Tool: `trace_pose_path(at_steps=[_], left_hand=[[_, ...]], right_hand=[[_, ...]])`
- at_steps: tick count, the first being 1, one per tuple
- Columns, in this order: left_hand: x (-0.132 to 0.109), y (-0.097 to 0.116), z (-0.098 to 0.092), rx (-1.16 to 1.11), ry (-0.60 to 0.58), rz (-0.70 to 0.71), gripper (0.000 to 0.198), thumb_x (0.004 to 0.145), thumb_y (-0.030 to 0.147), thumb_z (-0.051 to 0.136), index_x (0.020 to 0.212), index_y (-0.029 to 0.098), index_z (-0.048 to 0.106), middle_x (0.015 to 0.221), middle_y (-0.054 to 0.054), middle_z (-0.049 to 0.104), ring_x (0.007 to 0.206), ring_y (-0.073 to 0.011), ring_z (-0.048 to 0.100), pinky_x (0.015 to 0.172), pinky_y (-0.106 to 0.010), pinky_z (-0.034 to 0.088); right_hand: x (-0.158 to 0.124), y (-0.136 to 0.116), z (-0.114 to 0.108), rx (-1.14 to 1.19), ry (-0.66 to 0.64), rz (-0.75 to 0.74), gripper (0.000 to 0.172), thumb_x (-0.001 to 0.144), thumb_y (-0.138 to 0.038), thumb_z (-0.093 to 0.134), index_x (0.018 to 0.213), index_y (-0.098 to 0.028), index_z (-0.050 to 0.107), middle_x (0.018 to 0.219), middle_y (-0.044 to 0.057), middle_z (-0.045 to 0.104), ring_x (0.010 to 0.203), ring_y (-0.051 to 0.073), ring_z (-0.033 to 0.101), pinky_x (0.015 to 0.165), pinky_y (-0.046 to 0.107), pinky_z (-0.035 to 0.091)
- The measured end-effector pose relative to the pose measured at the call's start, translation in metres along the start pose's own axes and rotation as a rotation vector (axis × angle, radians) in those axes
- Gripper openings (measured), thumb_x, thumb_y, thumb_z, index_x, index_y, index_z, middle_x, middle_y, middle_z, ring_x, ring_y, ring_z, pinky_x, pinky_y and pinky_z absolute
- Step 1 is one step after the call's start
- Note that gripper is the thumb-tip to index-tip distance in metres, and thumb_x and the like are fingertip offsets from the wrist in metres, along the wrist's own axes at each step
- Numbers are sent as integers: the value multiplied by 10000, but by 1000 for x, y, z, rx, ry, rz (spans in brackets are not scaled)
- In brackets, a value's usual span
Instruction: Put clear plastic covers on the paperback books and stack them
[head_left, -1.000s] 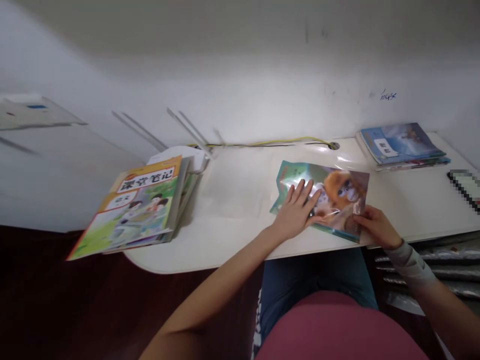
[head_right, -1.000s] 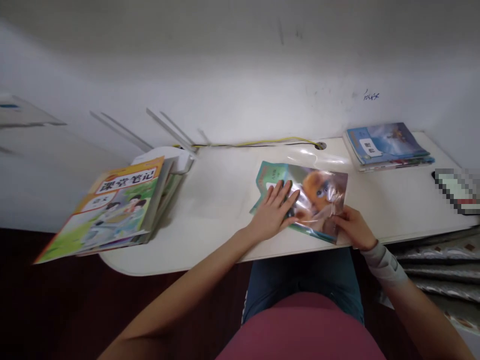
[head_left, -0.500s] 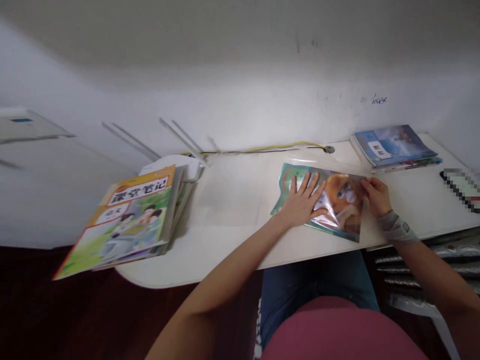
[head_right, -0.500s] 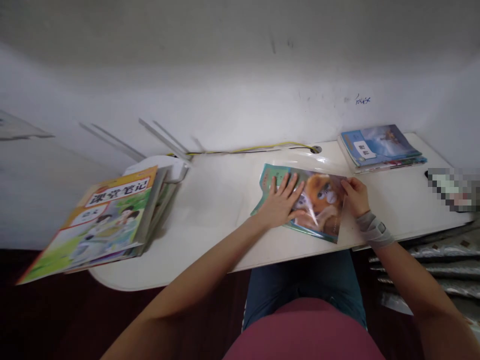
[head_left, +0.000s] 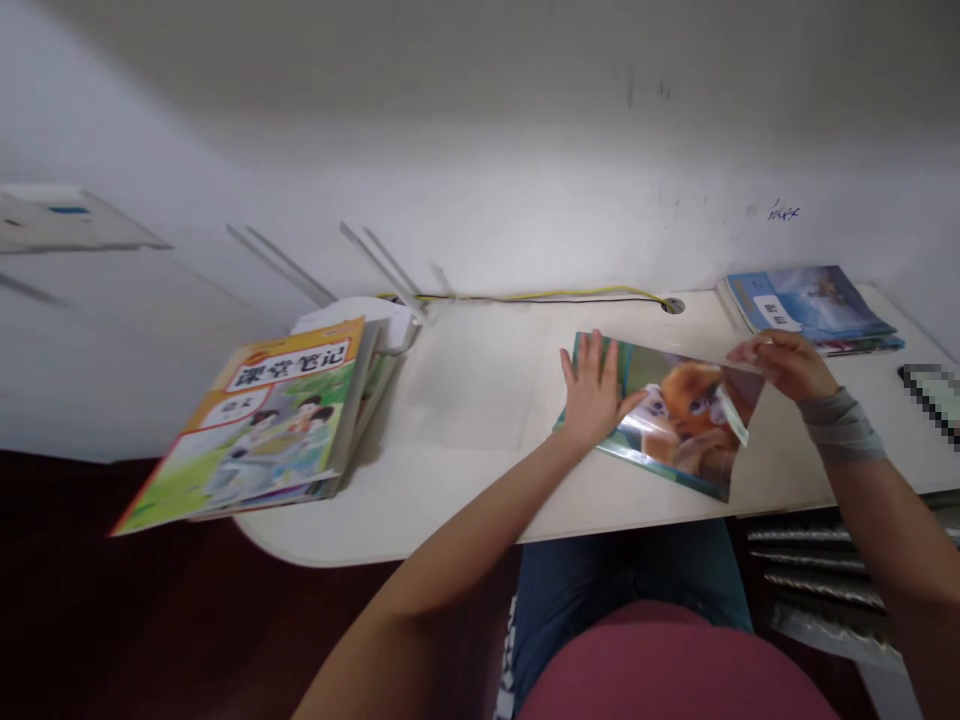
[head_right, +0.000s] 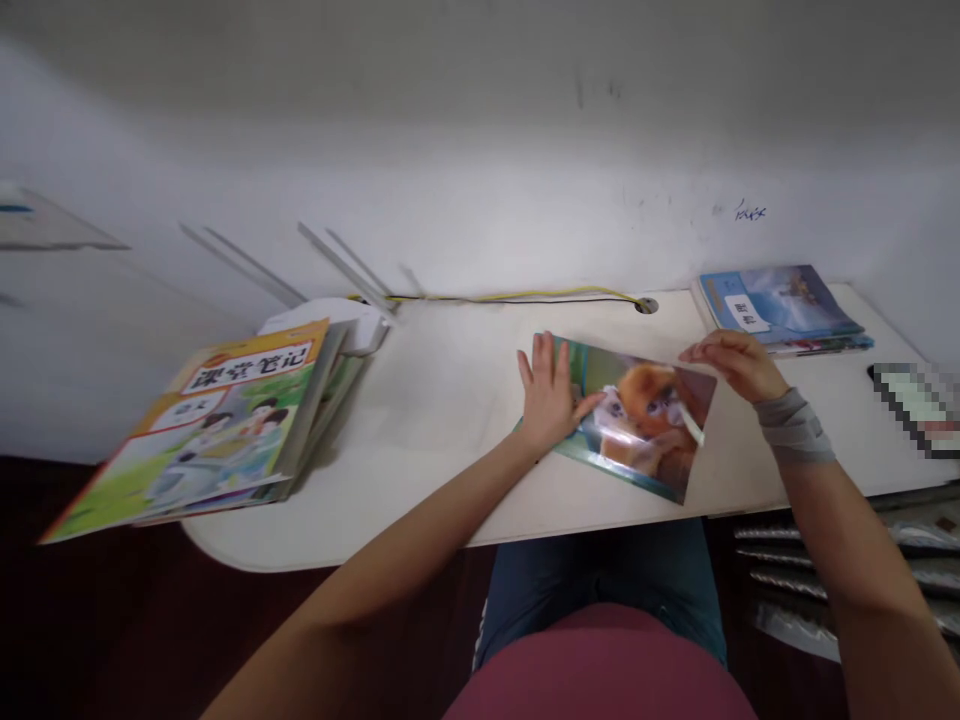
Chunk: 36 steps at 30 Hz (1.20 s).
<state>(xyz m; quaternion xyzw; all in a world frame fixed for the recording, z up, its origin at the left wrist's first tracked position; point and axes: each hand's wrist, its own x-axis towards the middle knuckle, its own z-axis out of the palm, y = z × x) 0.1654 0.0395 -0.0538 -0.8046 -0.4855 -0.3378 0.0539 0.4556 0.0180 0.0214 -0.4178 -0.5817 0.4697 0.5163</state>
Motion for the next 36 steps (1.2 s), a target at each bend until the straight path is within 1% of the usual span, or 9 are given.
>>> trace_pose_path(at_steps=[4, 7, 10, 13, 21, 25, 29, 32, 36], left_hand=[[1, -23, 1, -334, 18, -336, 1053, 764, 644, 542, 1462, 97, -27, 1468, -273, 280, 1356, -343, 308, 1051, -506, 322], [2, -29, 0, -530, -87, -424, 943, 786, 556, 577, 1458, 152, 54, 1376, -193, 452, 1218, -285, 500, 953, -418, 447], [3, -27, -5, -579, -78, -435, 832, 766, 505, 620, 1414, 180, 213, 1326, -147, 500, 1150, -272, 544, 920, -403, 466], [5, -23, -12, -607, -89, -470, 715, 761, 461, 635, 1340, 175, 327, 1156, -100, 601, 985, -241, 610, 844, -383, 493], [6, -20, -22, -652, -101, -480, 446, 770, 426, 620, 1115, 180, 483, 910, -32, 622, 781, -182, 594, 721, -323, 484], [4, -20, -20, -661, -120, -488, 421, 781, 422, 605, 1113, 195, 481, 928, -30, 627, 805, -192, 602, 744, -345, 490], [2, -22, -14, -667, -73, -437, 512, 804, 438, 570, 1219, 181, 417, 1127, -94, 588, 997, -229, 583, 861, -383, 476], [-1, -24, -7, -643, -53, -393, 669, 806, 480, 562, 1341, 176, 298, 1301, -149, 480, 1144, -254, 515, 942, -402, 443], [-4, -29, -1, -574, -73, -394, 754, 806, 482, 562, 1400, 174, 216, 1256, -156, 497, 1129, -259, 519, 912, -411, 459]], right_hand=[[26, -31, 15, -110, -344, 14, 399, 758, -584, 578, 794, -217, 730, 827, 49, 724, 844, 235, 673, 866, 440, 492], [51, -47, 55, -417, -631, -57, 297, 769, -482, 605, 880, -240, 738, 1085, 46, 679, 1038, 220, 613, 939, 386, 446], [69, -53, 95, -611, -674, -190, 269, 786, -433, 579, 907, -248, 732, 1166, 31, 642, 1063, 186, 584, 895, 316, 453], [78, -51, 115, -728, -711, -238, 300, 814, -401, 533, 993, -232, 705, 1058, 23, 685, 906, 159, 618, 776, 274, 475], [77, -35, 122, -1022, -589, -298, 296, 795, -243, 502, 1046, -190, 648, 812, 12, 698, 711, 149, 614, 694, 256, 441], [69, -33, 129, -1166, -524, -290, 155, 802, -263, 527, 821, -162, 642, 723, 42, 648, 634, 156, 564, 637, 271, 419], [69, -32, 130, -1109, -478, -309, 191, 799, -218, 497, 625, -182, 569, 748, 60, 621, 695, 165, 562, 662, 284, 431], [83, -30, 119, -947, -399, -282, 169, 783, -239, 515, 640, -188, 590, 778, 39, 639, 754, 170, 579, 691, 289, 452], [107, -42, 80, -824, -341, -78, 194, 797, -285, 523, 693, -165, 637, 782, 28, 667, 705, 158, 596, 667, 305, 471]])
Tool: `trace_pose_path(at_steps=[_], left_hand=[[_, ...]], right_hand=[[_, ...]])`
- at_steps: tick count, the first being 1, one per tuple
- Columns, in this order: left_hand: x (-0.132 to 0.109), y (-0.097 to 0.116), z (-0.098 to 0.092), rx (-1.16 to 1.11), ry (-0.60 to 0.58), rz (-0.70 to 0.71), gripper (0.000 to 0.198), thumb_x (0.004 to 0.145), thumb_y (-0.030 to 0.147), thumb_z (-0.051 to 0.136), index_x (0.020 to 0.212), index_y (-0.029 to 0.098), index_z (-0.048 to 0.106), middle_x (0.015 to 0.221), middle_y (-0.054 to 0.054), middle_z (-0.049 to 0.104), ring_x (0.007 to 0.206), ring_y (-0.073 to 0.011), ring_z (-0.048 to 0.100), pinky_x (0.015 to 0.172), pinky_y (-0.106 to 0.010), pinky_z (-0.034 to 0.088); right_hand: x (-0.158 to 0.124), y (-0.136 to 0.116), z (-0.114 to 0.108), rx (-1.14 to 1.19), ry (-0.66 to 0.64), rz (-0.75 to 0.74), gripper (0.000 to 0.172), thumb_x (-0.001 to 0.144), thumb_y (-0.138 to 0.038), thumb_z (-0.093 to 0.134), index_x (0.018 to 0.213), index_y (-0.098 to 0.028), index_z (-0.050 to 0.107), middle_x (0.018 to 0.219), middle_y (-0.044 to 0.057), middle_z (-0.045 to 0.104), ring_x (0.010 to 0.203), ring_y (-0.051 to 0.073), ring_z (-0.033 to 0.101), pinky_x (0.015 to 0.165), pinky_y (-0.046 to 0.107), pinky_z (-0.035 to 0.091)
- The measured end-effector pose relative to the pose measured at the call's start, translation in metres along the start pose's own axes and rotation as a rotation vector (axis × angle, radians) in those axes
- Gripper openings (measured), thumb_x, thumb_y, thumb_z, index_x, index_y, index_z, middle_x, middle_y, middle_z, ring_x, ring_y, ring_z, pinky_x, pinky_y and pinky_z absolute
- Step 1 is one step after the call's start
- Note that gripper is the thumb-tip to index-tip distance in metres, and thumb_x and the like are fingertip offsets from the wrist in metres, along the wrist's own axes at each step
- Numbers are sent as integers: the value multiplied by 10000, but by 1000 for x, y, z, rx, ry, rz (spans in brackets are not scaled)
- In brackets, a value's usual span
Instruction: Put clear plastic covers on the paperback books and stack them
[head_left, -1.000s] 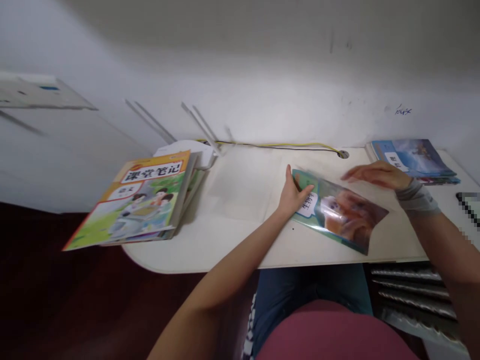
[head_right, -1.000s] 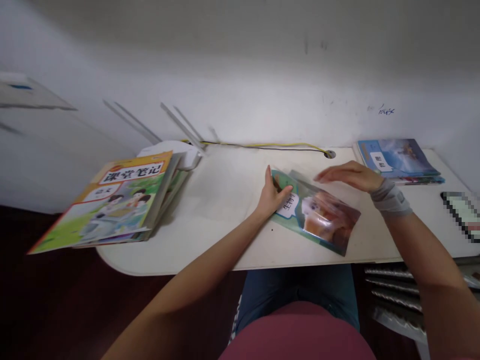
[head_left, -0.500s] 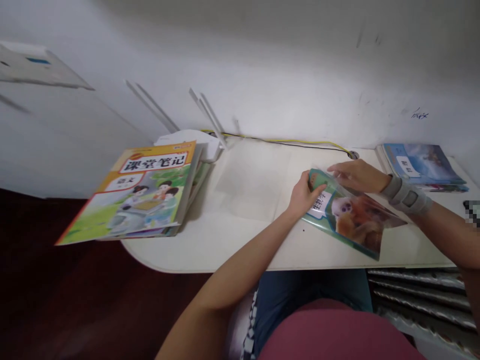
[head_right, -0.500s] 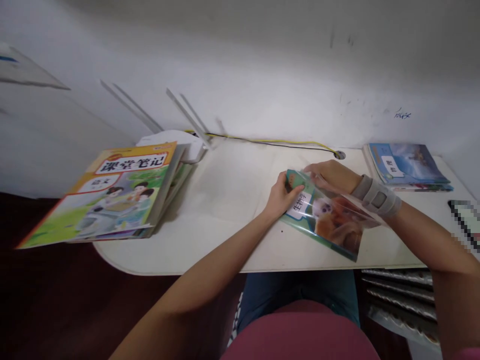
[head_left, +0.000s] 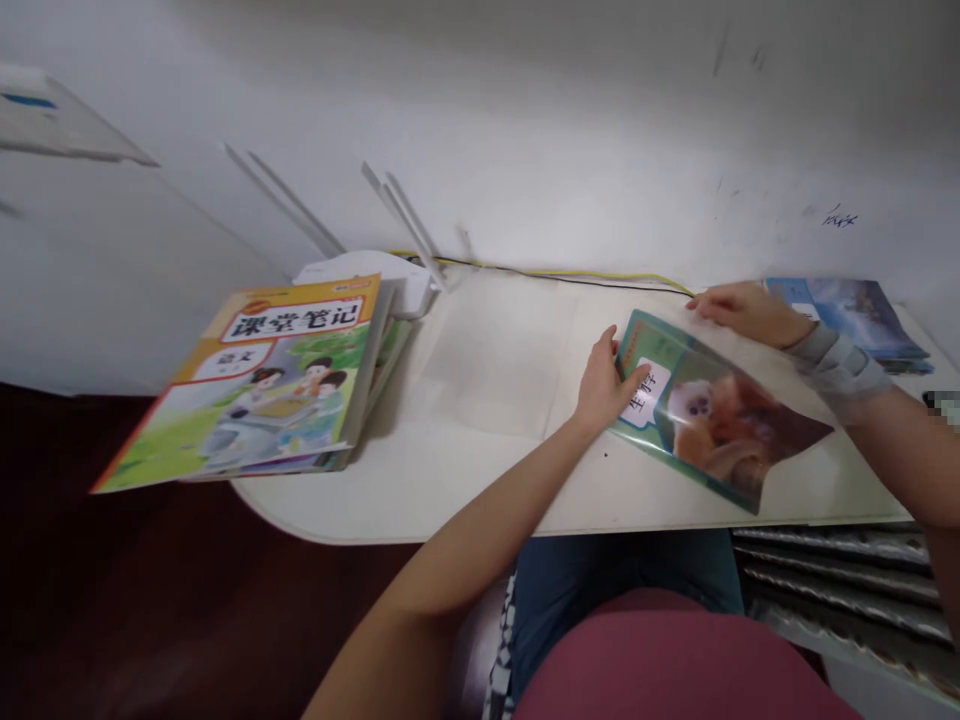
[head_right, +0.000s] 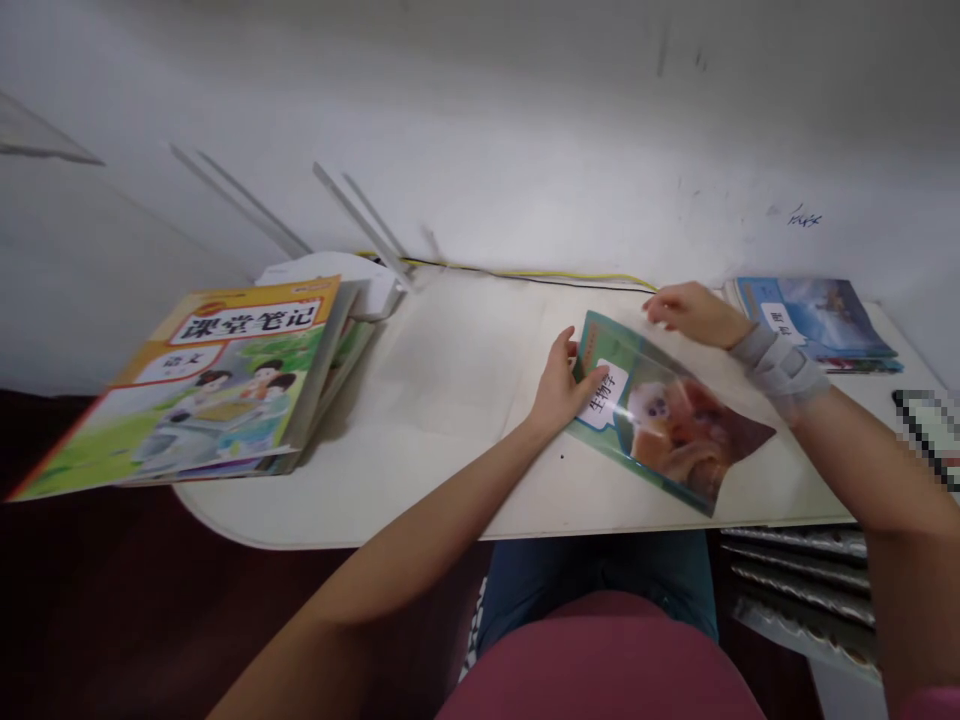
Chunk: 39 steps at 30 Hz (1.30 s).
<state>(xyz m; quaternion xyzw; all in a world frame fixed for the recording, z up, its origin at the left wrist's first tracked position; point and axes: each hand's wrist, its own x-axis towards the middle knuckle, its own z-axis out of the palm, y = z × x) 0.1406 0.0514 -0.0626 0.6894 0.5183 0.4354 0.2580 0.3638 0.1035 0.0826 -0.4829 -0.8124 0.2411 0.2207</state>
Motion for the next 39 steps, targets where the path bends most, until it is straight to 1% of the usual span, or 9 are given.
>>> trace_pose_path(at_steps=[3, 6, 8, 9, 12, 19, 28, 34, 39], left_hand=[[1, 0, -1, 90, 65, 34, 719, 813, 415, 558, 1398, 152, 233, 1238, -157, 508, 1147, -266, 498, 933, -434, 441], [0, 8, -1, 214, 3, 197, 506, 851, 356, 512, 1296, 135, 415, 1238, -150, 536, 1173, -261, 480, 989, -434, 395], [-3, 15, 1, 309, -157, 341, 372, 882, 331, 473, 1202, 148, 520, 1227, -131, 568, 1184, -249, 480, 1013, -413, 371], [-4, 18, 3, 362, -242, 397, 345, 890, 329, 463, 1178, 158, 548, 1230, -122, 576, 1195, -249, 475, 1021, -411, 360], [-6, 23, 4, 516, -407, 440, 339, 882, 352, 485, 1171, 199, 574, 1266, -105, 569, 1240, -273, 440, 1024, -444, 341], [40, 13, -9, 678, -324, 9, 381, 889, 405, 405, 1066, 138, 611, 1158, -181, 591, 1064, -325, 549, 859, -444, 434], [105, 14, 27, 555, -387, -148, 292, 884, 367, 412, 870, 166, 624, 826, -76, 687, 724, -183, 626, 640, -264, 433], [94, 13, 40, 637, -257, -96, 275, 915, 288, 342, 1034, 166, 558, 1006, -145, 668, 968, -263, 602, 814, -362, 402], [81, 0, 26, 798, -161, -109, 296, 915, 229, 299, 1087, 131, 519, 1039, -193, 657, 1088, -308, 548, 900, -431, 335]], right_hand=[[-24, 1, -29, 54, 384, 89, 238, 858, -321, 473, 805, -165, 645, 848, 60, 674, 776, 176, 620, 711, 350, 491], [-74, -16, -15, -220, 641, -32, 230, 895, -325, 451, 970, -220, 642, 974, 93, 670, 918, 217, 615, 858, 414, 470], [-107, -22, 21, -340, 511, -169, 255, 899, -281, 436, 1069, -238, 622, 1096, 103, 650, 1061, 250, 579, 954, 450, 428], [-120, -20, 42, -389, 292, -215, 270, 894, -281, 449, 1108, -269, 613, 1165, 85, 634, 1126, 255, 550, 1008, 454, 391], [-146, 10, 87, -525, -58, -162, 357, 870, -379, 502, 1204, -281, 579, 1355, 84, 518, 1264, 281, 443, 1089, 475, 295], [-183, 101, 60, -649, 209, 281, 330, 898, -331, 413, 1083, -155, 621, 1117, 171, 623, 1042, 286, 561, 871, 418, 439], [-161, 107, 51, -432, 258, 568, 390, 915, -414, 359, 657, -195, 552, 679, 47, 617, 675, 177, 580, 622, 287, 409], [-143, 98, 61, -483, 273, 650, 254, 915, -282, 362, 880, -166, 586, 828, 95, 669, 744, 203, 622, 628, 293, 422], [-93, 86, 79, -571, 259, 667, 288, 936, -184, 290, 1086, -112, 525, 1043, 194, 613, 856, 227, 631, 677, 299, 428]])
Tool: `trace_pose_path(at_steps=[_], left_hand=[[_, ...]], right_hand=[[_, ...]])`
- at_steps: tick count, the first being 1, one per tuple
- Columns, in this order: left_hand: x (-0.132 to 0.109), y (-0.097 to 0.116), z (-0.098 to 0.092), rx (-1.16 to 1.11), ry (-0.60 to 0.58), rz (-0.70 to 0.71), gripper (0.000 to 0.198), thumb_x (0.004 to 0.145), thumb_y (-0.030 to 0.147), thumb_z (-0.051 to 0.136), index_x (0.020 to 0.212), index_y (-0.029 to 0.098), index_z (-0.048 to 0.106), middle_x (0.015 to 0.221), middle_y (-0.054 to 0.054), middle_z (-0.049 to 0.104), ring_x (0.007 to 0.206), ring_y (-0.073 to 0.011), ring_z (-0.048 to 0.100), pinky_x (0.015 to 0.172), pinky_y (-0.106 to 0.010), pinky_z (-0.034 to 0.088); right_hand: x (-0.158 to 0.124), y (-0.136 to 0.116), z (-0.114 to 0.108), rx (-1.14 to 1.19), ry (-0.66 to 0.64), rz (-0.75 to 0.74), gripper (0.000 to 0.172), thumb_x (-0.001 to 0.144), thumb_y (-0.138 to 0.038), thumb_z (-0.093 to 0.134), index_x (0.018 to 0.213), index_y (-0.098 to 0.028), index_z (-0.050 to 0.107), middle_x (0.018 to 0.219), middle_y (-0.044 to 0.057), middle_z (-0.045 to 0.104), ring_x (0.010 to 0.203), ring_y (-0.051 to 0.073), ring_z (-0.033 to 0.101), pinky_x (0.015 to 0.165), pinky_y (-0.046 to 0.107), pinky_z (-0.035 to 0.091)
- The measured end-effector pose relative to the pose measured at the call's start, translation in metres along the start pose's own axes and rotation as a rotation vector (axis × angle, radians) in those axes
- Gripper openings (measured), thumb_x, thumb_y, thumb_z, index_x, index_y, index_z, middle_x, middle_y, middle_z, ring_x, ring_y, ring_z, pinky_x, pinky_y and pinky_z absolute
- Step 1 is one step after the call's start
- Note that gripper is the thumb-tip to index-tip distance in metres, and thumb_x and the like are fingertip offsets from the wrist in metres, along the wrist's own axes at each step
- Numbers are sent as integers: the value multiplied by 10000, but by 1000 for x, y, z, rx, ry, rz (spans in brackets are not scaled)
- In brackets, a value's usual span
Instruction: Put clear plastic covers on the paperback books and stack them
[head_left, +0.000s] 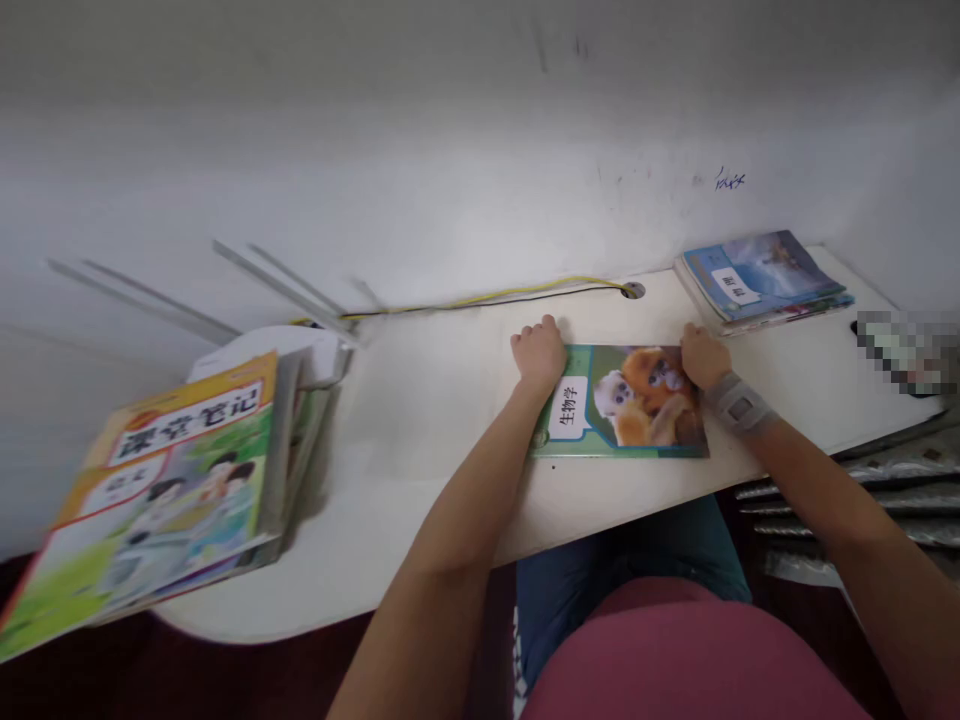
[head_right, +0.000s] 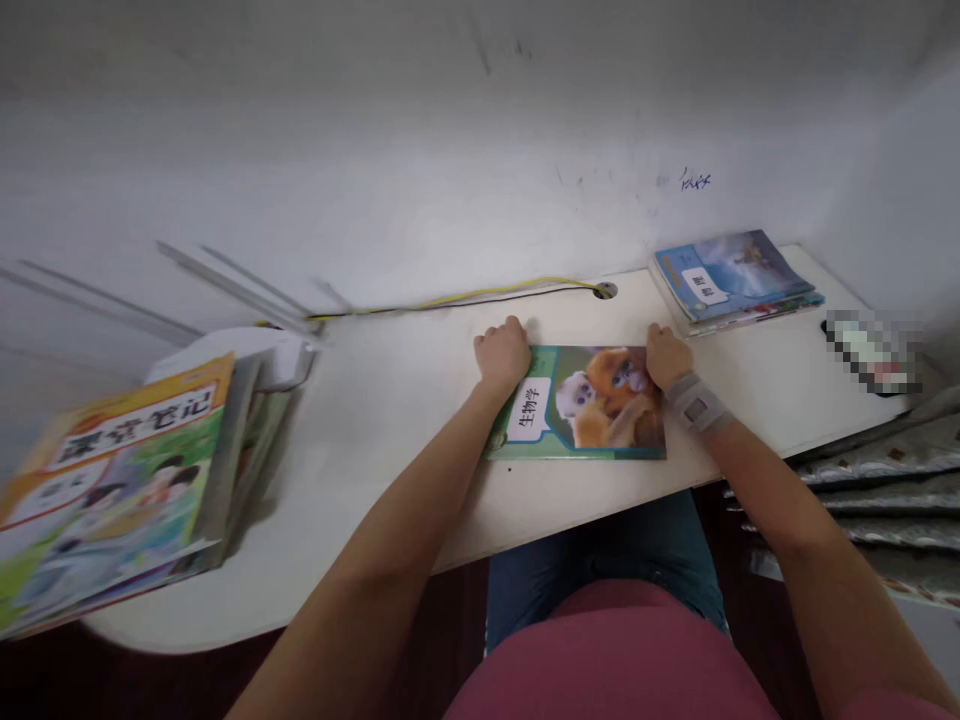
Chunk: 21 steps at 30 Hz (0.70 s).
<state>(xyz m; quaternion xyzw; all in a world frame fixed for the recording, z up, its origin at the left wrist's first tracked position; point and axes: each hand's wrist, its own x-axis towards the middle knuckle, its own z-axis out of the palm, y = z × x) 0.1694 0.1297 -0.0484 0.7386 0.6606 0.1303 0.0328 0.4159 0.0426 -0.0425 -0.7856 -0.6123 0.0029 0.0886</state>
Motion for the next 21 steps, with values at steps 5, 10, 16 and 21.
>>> trace_pose_path(at_steps=[5, 10, 16, 21], left_hand=[[-4, -26, -1, 95, 64, -219, 309, 915, 212, 283, 1111, 116, 502, 991, -186, 677, 1000, -290, 609, 848, -400, 366], [-10, -30, -7, 1, 129, -308, 346, 920, 213, 270, 1163, 101, 490, 965, -181, 680, 947, -303, 627, 828, -419, 392], [-39, 4, -16, 37, 260, -16, 419, 918, 177, 257, 1270, 117, 477, 1331, -172, 508, 1215, -283, 462, 994, -429, 329], [-69, 42, 0, 50, -19, 204, 562, 947, 407, 193, 1372, 116, 416, 1471, -170, 350, 1368, -366, 249, 1080, -559, 183]], right_hand=[[42, -45, 8, -31, -19, -19, 290, 921, -133, 322, 1145, -105, 503, 1035, 191, 596, 888, 215, 611, 710, 298, 443], [58, -61, 10, -49, 6, -24, 315, 911, -110, 316, 1150, -106, 521, 1016, 193, 599, 903, 216, 594, 718, 301, 446], [48, -62, 14, -42, 75, -10, 369, 903, -82, 250, 1138, -89, 534, 1098, 223, 587, 1015, 258, 564, 754, 324, 445], [47, -55, 16, -10, 79, -2, 363, 884, -60, 269, 1133, -74, 533, 1112, 226, 596, 1030, 267, 572, 789, 336, 436]])
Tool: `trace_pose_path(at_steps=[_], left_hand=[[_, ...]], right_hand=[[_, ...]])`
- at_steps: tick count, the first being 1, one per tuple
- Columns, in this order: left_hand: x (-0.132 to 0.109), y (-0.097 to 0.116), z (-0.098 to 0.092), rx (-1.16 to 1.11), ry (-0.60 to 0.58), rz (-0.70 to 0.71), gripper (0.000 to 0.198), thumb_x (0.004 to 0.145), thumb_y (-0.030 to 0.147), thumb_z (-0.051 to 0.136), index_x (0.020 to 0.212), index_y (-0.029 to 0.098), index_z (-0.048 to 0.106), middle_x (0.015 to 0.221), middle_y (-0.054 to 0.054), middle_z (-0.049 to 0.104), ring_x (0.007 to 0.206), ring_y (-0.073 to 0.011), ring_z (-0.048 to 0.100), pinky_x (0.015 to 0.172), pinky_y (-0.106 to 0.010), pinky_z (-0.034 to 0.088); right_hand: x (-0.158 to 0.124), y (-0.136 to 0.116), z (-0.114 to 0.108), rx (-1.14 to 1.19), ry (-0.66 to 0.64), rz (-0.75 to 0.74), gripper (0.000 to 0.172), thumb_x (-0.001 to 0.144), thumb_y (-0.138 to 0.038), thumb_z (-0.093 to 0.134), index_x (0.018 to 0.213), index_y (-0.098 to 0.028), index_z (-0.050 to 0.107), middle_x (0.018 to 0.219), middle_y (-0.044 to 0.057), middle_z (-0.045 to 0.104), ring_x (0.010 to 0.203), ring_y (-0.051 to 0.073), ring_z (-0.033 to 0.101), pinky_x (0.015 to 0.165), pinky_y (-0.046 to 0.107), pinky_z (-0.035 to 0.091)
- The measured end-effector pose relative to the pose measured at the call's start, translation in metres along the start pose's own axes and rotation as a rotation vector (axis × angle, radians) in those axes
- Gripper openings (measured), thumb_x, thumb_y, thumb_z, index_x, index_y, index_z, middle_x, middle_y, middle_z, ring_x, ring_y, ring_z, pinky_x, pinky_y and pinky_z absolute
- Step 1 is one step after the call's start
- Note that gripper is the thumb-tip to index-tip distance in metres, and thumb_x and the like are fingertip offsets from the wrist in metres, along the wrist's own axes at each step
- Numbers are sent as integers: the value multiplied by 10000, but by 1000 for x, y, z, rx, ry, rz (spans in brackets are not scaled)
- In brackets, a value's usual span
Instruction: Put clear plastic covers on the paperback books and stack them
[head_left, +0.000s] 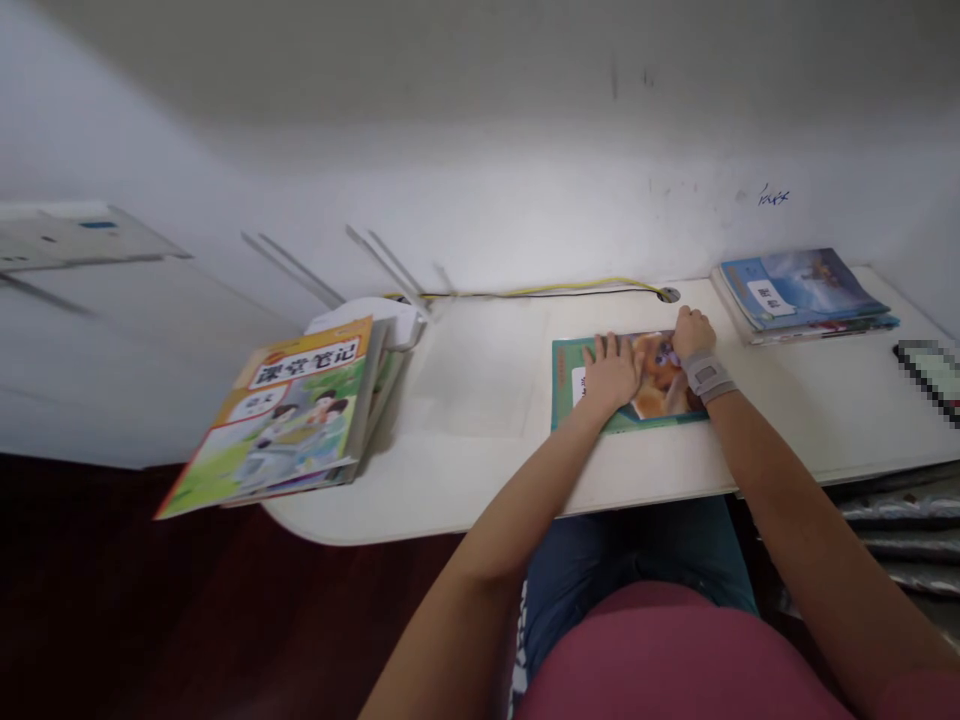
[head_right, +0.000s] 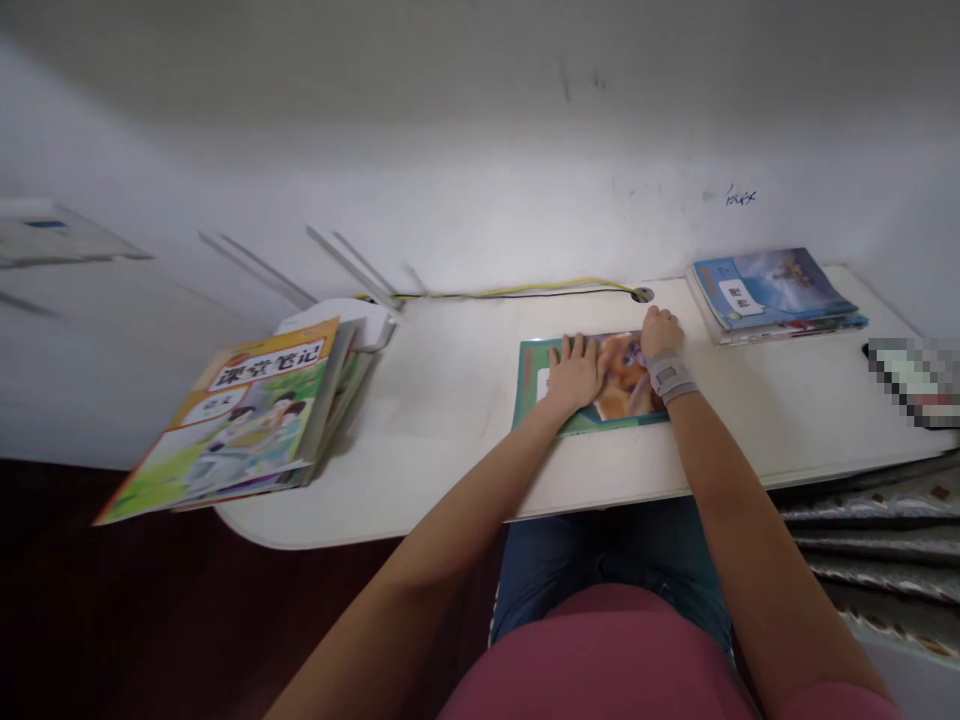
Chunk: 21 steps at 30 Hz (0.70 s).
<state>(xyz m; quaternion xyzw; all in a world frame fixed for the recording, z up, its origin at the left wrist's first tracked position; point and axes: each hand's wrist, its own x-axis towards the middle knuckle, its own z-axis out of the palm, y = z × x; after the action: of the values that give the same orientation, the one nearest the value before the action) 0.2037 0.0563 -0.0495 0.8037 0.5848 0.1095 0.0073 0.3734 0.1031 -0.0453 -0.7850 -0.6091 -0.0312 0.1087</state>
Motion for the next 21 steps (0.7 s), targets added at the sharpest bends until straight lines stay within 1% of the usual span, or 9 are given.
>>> trace_pose_path(at_steps=[2, 6, 8, 9, 11, 13, 15, 18, 21], left_hand=[[-3, 5, 6, -16, -80, -20, 611, 934, 470, 191, 1426, 139, 341, 1500, -171, 291, 1376, -394, 217, 1074, -583, 177], [-2, 5, 10, -14, -103, -17, 635, 920, 503, 191, 1455, 174, 282, 1527, -149, 234, 1388, -401, 173, 1083, -585, 152], [-3, 6, 9, -9, -104, -19, 630, 920, 490, 194, 1460, 175, 269, 1533, -139, 222, 1390, -399, 169, 1083, -590, 146], [-3, 5, 8, -2, -115, -11, 636, 915, 481, 224, 1464, 161, 256, 1534, -142, 216, 1390, -401, 162, 1084, -593, 140], [-4, 2, 7, 12, -144, 32, 677, 890, 455, 322, 1470, 122, 220, 1534, -147, 212, 1397, -396, 136, 1098, -579, 120], [-4, -9, 4, 17, -172, 82, 675, 881, 407, 357, 1470, 111, 216, 1532, -131, 228, 1404, -372, 133, 1111, -552, 120], [-2, -27, 1, 6, -160, 77, 601, 912, 386, 283, 1464, 151, 252, 1527, -90, 257, 1402, -335, 177, 1112, -528, 150], [1, -54, -4, -11, -125, -44, 580, 940, 401, 166, 1451, 155, 286, 1523, -87, 270, 1393, -305, 226, 1104, -505, 195], [-1, -58, -7, 49, -67, -113, 588, 943, 364, 160, 1420, 64, 328, 1493, -154, 316, 1403, -302, 195, 1124, -504, 120]], right_hand=[[5, 7, -4, 12, -20, -2, 340, 869, -56, 307, 1120, -65, 537, 1061, 226, 618, 984, 265, 596, 779, 337, 437], [7, 1, -17, 25, -8, -33, 338, 883, -86, 333, 1168, -64, 512, 1032, 234, 627, 968, 279, 607, 788, 363, 437], [-5, -20, -20, 60, 75, -176, 358, 910, -121, 303, 1203, -75, 504, 1133, 245, 595, 1058, 287, 570, 856, 391, 417], [-15, -33, -18, 96, 109, -314, 364, 921, -141, 295, 1206, -79, 513, 1161, 238, 591, 1088, 279, 555, 895, 396, 402], [-36, -55, -10, 156, 62, -577, 391, 950, -202, 260, 1203, -87, 534, 1194, 195, 601, 1128, 250, 535, 964, 389, 372], [-51, -60, 2, 156, 28, -661, 414, 969, -252, 235, 1224, -137, 540, 1291, 114, 570, 1216, 192, 477, 1025, 335, 334], [-56, -45, 12, 135, 9, -682, 442, 964, -352, 285, 1256, -124, 526, 1360, 113, 515, 1262, 216, 437, 1050, 354, 312], [-45, 0, 16, 36, 9, -597, 535, 945, -407, 315, 1330, -62, 452, 1420, 188, 421, 1321, 308, 356, 1046, 462, 288], [-31, 30, 10, -98, -27, -500, 569, 943, -398, 306, 1371, -33, 390, 1455, 205, 357, 1350, 311, 310, 1048, 472, 281]])
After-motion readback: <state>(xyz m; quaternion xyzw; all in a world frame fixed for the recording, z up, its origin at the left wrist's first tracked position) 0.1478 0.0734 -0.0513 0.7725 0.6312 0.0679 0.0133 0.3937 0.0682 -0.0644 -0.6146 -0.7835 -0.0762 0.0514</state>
